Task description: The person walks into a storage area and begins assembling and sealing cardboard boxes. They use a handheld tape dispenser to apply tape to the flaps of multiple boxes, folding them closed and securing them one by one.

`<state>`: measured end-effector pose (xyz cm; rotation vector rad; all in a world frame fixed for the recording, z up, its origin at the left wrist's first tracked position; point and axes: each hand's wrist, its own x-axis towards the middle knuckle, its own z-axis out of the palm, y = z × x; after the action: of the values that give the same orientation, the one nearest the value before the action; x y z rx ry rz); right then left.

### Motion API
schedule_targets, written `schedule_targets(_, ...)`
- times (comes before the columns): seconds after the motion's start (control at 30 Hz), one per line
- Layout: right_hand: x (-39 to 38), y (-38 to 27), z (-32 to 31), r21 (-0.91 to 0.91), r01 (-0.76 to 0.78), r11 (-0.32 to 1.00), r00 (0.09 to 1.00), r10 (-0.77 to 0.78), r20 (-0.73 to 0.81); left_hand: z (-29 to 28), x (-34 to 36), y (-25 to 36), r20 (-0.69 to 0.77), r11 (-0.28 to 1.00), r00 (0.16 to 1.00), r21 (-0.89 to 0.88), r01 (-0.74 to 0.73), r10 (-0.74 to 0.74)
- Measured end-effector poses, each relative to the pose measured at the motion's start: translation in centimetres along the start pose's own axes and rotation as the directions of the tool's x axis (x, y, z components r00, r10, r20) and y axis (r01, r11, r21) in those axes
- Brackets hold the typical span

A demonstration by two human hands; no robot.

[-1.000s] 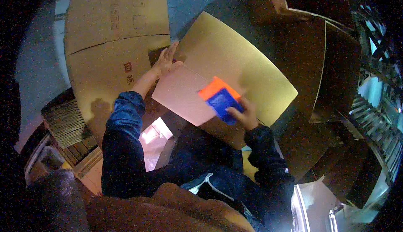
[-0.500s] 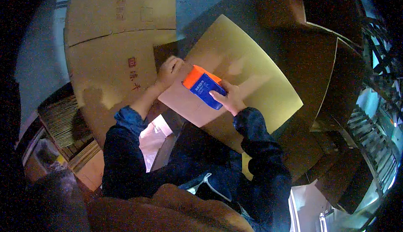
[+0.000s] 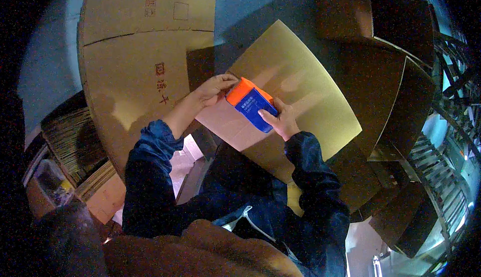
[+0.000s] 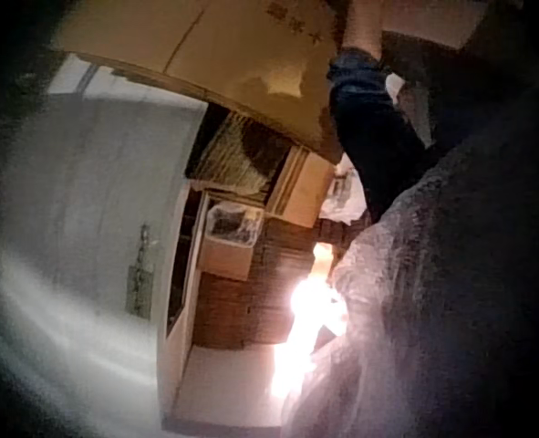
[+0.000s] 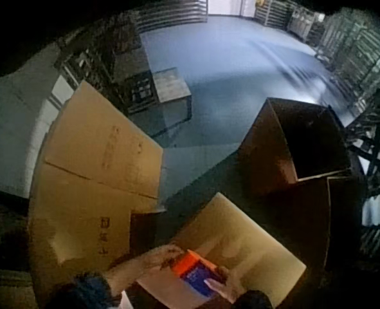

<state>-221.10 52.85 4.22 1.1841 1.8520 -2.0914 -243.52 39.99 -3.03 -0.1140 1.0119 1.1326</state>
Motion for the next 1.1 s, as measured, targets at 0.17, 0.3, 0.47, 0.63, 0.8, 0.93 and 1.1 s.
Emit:
schedule_targets(0.17, 0.1, -1.0, 0.4, -0.055, -0.067, 0.996, 0.998, 0.066, -0.018, -1.2, 1.1, 1.2, -0.105, 0.955, 0.984, 0.275, -0.112, 0.145)
schedule_targets(0.3, 0.0, -1.8, 0.3, -0.239, -0.100, 0.966, 0.993, 0.081, -0.087, -5.3, 1.3, 6.4, -0.370, 0.851, 0.838, 0.488, -0.194, 0.403)
schedule_targets(0.47, 1.3, -2.8, 0.9, -0.520, -0.098, 0.849, 0.992, 0.042, -0.119, -9.4, 3.4, 7.9, -0.447, 0.734, 0.733, 0.671, -0.106, 0.514)
schedule_targets(0.63, 2.8, -3.7, 1.7, -0.509, -0.194, 0.839, 0.979, 0.134, -0.153, -12.1, 9.7, 0.5, -0.390, 0.573, 0.637, 0.814, -0.100, 0.665)
schedule_targets(0.8, 2.9, -3.5, 2.0, -0.537, -0.170, 0.827, 0.982, 0.094, -0.166, -14.3, 18.5, -7.5, -0.310, 0.830, 0.837, 0.489, -0.266, 0.451)
schedule_targets(0.93, 2.8, -2.9, 2.3, -0.536, -0.165, 0.828, 0.982, 0.085, -0.171, -13.6, 18.9, -9.8, -0.413, 0.471, 0.591, 0.880, 0.063, 0.693)
schedule_targets(1.1, 2.9, -1.9, 2.3, -0.517, -0.172, 0.839, 0.974, 0.068, -0.215, -12.7, 12.4, -4.3, -0.385, 0.402, 0.804, 0.894, 0.201, 0.454)
